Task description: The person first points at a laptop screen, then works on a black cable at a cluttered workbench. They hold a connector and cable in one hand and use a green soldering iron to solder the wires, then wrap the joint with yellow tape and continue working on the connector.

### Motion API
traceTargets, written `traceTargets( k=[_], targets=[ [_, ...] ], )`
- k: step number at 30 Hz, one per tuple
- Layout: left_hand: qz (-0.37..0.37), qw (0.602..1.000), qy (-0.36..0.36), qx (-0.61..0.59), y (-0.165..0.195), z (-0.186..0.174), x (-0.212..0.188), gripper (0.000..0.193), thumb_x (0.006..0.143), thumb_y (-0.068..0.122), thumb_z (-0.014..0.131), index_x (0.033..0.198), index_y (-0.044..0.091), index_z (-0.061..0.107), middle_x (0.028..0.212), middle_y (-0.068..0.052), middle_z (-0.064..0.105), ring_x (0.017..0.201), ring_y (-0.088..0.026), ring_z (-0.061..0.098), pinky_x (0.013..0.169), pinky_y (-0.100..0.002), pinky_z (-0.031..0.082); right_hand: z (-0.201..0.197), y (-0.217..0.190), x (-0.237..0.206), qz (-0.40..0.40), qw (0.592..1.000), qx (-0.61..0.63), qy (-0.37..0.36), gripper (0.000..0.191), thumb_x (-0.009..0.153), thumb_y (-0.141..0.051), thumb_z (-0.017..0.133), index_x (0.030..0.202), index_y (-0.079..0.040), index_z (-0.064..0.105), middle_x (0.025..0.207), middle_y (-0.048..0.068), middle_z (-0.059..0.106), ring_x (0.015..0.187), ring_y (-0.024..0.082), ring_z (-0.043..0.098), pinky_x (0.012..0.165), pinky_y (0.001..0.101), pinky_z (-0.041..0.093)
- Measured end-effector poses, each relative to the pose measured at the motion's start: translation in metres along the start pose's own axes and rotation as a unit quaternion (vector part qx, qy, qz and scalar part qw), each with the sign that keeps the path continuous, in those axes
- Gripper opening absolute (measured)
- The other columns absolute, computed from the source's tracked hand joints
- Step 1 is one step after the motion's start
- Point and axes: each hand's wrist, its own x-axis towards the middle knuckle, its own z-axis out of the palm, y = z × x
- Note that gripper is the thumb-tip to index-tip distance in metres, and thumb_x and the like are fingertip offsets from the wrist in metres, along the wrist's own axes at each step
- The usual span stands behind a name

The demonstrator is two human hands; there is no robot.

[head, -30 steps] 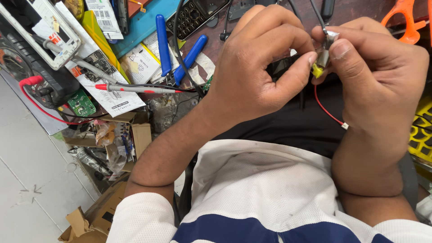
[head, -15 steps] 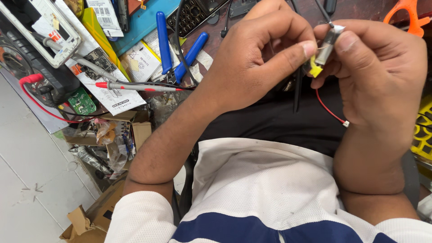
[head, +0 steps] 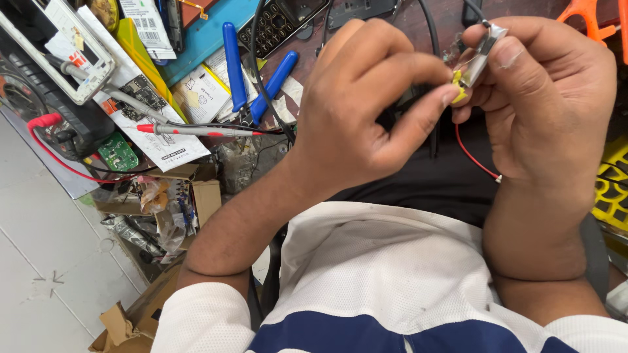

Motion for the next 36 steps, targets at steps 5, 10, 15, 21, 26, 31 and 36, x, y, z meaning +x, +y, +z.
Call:
traceTargets(
  k=[5, 10, 15, 21, 26, 31, 36],
  targets=[
    [-0.054, 0.998, -0.004, -0.03, -0.001, 0.005, 0.003, 0.011, 0.099, 0.016, 0.08, 0.103, 0.009, 0.072, 0.09, -0.003, 0.06, 0.084, -0.017, 0.058, 0.072, -0.029, 0.048, 0.006, 0.002, -0.003, -0.024, 0.998, -0.051, 0.004, 0.019, 0.121, -0.006, 0.063, 0.124, 0.012, 0.065, 0.1, 0.017, 0.072, 0.081, 0.017, 0.071, 0.074, 0.0247, 0.061],
    [-0.055, 0.998, -0.02, -0.036, -0.003, 0.005, 0.004, 0.008, 0.098, 0.013, 0.078, 0.099, 0.007, 0.073, 0.088, -0.003, 0.06, 0.082, -0.017, 0.058, 0.072, -0.029, 0.047, 0.009, 0.002, -0.003, -0.028, 0.997, -0.072, 0.003, 0.018, 0.119, -0.005, 0.064, 0.123, 0.012, 0.065, 0.1, 0.016, 0.072, 0.083, 0.016, 0.072, 0.074, 0.0239, 0.062],
    [-0.134, 0.979, -0.038, -0.147, -0.004, 0.004, 0.002, 0.006, 0.098, 0.009, 0.075, 0.098, 0.005, 0.072, 0.093, -0.001, 0.059, 0.08, -0.009, 0.059, 0.069, -0.022, 0.046, 0.007, 0.002, -0.004, -0.01, 1.0, -0.027, -0.011, 0.018, 0.117, -0.005, 0.064, 0.122, 0.013, 0.065, 0.1, 0.017, 0.072, 0.083, 0.017, 0.072, 0.074, 0.0252, 0.062],
    [-0.142, 0.967, -0.055, -0.204, -0.012, 0.002, 0.005, 0.006, 0.102, 0.007, 0.075, 0.099, 0.002, 0.072, 0.092, -0.002, 0.06, 0.079, -0.008, 0.055, 0.069, -0.024, 0.045, 0.0, 0.011, -0.001, 0.036, 0.995, 0.09, -0.009, 0.021, 0.115, -0.006, 0.061, 0.12, 0.014, 0.064, 0.099, 0.02, 0.071, 0.082, 0.022, 0.072, 0.071, 0.0296, 0.062],
    [-0.102, 0.986, -0.049, -0.123, -0.01, 0.001, 0.002, 0.007, 0.103, 0.007, 0.077, 0.108, 0.006, 0.072, 0.092, -0.003, 0.061, 0.078, -0.011, 0.06, 0.069, -0.025, 0.047, -0.007, 0.014, 0.001, 0.039, 0.993, 0.106, -0.02, 0.022, 0.116, -0.006, 0.057, 0.122, 0.014, 0.063, 0.099, 0.021, 0.07, 0.08, 0.023, 0.071, 0.071, 0.031, 0.061],
    [-0.013, 0.998, -0.034, -0.054, -0.009, -0.004, 0.0, 0.014, 0.1, 0.006, 0.081, 0.111, 0.009, 0.072, 0.098, -0.004, 0.062, 0.086, -0.018, 0.062, 0.075, -0.029, 0.05, -0.009, 0.015, 0.002, 0.031, 0.994, 0.101, -0.012, 0.019, 0.117, -0.006, 0.056, 0.121, 0.013, 0.061, 0.099, 0.022, 0.07, 0.081, 0.024, 0.071, 0.072, 0.0318, 0.062],
    [0.025, 0.998, -0.02, -0.052, -0.01, -0.006, -0.001, 0.024, 0.096, 0.012, 0.085, 0.115, 0.009, 0.07, 0.102, -0.003, 0.062, 0.087, -0.02, 0.06, 0.078, -0.032, 0.048, -0.006, 0.014, 0.0, 0.011, 0.998, 0.062, -0.018, 0.022, 0.119, -0.006, 0.055, 0.126, 0.014, 0.062, 0.103, 0.022, 0.071, 0.085, 0.025, 0.073, 0.075, 0.0316, 0.064]
  ],
)
